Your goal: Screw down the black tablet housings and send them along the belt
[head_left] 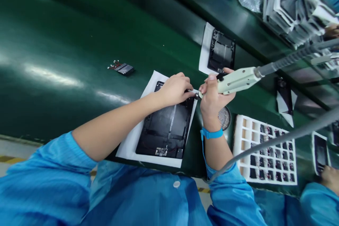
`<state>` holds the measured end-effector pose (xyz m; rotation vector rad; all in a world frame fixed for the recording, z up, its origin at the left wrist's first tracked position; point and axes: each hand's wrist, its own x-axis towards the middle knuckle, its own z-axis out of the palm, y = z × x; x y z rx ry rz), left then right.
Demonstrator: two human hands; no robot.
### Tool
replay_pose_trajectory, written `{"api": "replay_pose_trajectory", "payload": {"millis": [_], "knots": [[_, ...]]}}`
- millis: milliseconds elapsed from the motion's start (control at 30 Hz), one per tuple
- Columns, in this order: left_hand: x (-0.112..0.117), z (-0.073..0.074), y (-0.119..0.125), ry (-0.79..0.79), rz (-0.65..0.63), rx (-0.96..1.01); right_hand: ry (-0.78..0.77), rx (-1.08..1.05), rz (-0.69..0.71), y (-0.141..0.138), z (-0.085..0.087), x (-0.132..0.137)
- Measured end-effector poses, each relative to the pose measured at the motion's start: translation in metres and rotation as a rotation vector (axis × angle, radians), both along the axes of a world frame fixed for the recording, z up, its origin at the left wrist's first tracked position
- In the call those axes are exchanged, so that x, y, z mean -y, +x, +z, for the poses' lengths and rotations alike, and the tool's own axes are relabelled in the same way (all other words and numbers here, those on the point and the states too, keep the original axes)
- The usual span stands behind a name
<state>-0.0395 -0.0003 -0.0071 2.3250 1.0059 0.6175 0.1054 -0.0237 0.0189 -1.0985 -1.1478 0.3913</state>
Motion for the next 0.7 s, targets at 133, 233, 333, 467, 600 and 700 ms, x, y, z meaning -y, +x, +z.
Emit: {"api": "replay_pose_trajectory", "payload": {"millis": [133,233,333,467,600,700], "knots": [[0.0,-0.003,0.002,0.029,0.077,-0.013,-0.004,0.025,-0.054,0.022,0.014,0.009],[0.0,-0.006,0.003,0.029,0.099,-0.001,0.093,0.04,-0.179,0.06,0.027,0.024],[0.0,-0.006,0.003,0.037,0.099,-0.003,0.141,0.051,-0.306,0.095,0.03,0.035],[0.001,-0.003,0.001,0.049,0.09,-0.019,0.089,-0.001,-0.319,0.109,0.021,0.038],[0.001,-0.002,-0.001,0.03,0.088,-0.028,0.032,-0.026,-0.294,0.101,0.014,0.037],[0.001,-0.002,-0.001,0.025,0.089,-0.025,-0.006,-0.004,-0.326,0.098,0.012,0.036]]}}
